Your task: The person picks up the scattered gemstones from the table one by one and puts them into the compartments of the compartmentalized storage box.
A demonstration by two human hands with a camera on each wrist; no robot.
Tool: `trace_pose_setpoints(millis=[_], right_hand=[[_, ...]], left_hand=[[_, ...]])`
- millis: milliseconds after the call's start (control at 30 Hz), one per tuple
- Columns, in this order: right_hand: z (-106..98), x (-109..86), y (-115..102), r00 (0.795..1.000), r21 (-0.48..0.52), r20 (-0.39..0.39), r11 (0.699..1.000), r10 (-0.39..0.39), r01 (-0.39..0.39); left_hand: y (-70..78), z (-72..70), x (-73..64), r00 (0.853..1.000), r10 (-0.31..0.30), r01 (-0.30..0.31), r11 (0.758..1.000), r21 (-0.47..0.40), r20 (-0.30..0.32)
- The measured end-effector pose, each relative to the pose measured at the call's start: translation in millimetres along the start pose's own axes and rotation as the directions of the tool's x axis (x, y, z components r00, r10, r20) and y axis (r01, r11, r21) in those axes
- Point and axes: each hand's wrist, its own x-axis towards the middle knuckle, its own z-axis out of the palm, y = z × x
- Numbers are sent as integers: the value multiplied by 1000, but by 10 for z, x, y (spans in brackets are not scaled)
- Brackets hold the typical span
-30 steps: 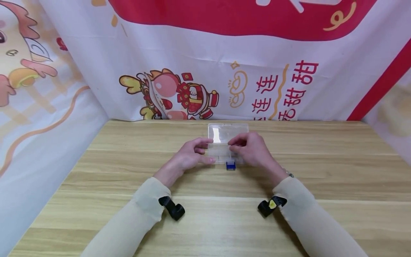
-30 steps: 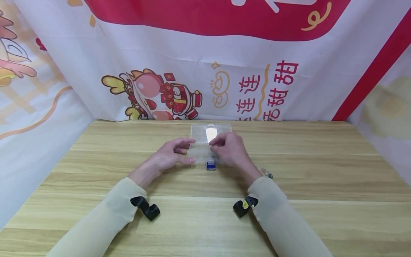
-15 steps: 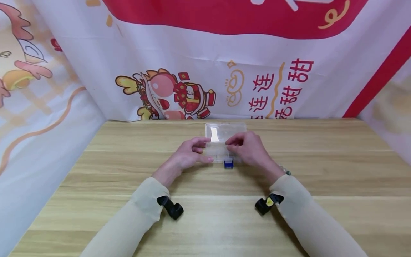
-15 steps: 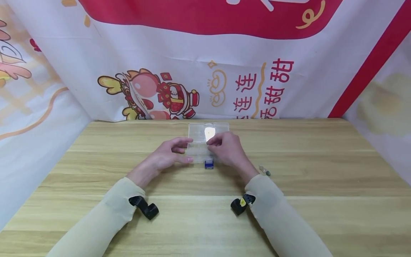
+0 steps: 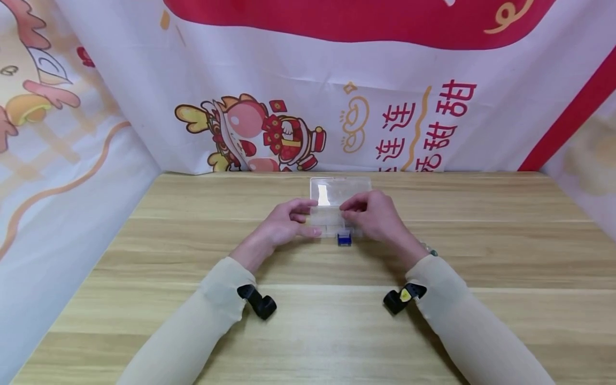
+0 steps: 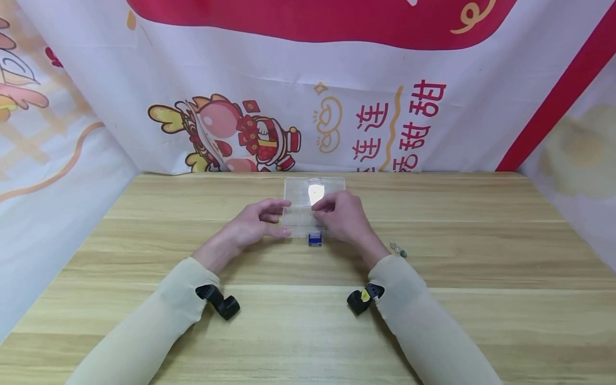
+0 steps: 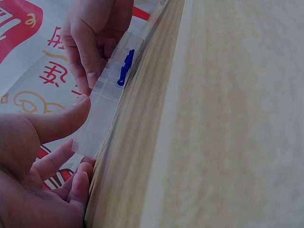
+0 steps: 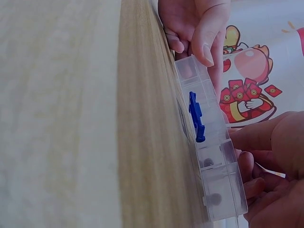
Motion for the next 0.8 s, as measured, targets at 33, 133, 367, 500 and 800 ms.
trace_pose_setpoints(millis=[33,133,367,500,800], right_hand=[[-2,5,4,1000,-2,-2,1000,-4,4],[-5,10,14,1000,-4,-8,1000,-12,12],[0,6,9,1000,7,0,1000,-10,10],[4,8,1,1000,11,8,1000,2,-2],[-4,15,11,1000,8,9,1000,15,-15]], left_hand=[[2,3,3,1000,2,-2,1000,1,0],[4,10,13,1000,5,-5,1000,-1,0],[-11,2,11,1000,-1,1,1000,-12,3],[-16,-1,1,1000,-5,5,1000,-11,6],[-3,10,19,1000,-10,10,1000,-10,7]])
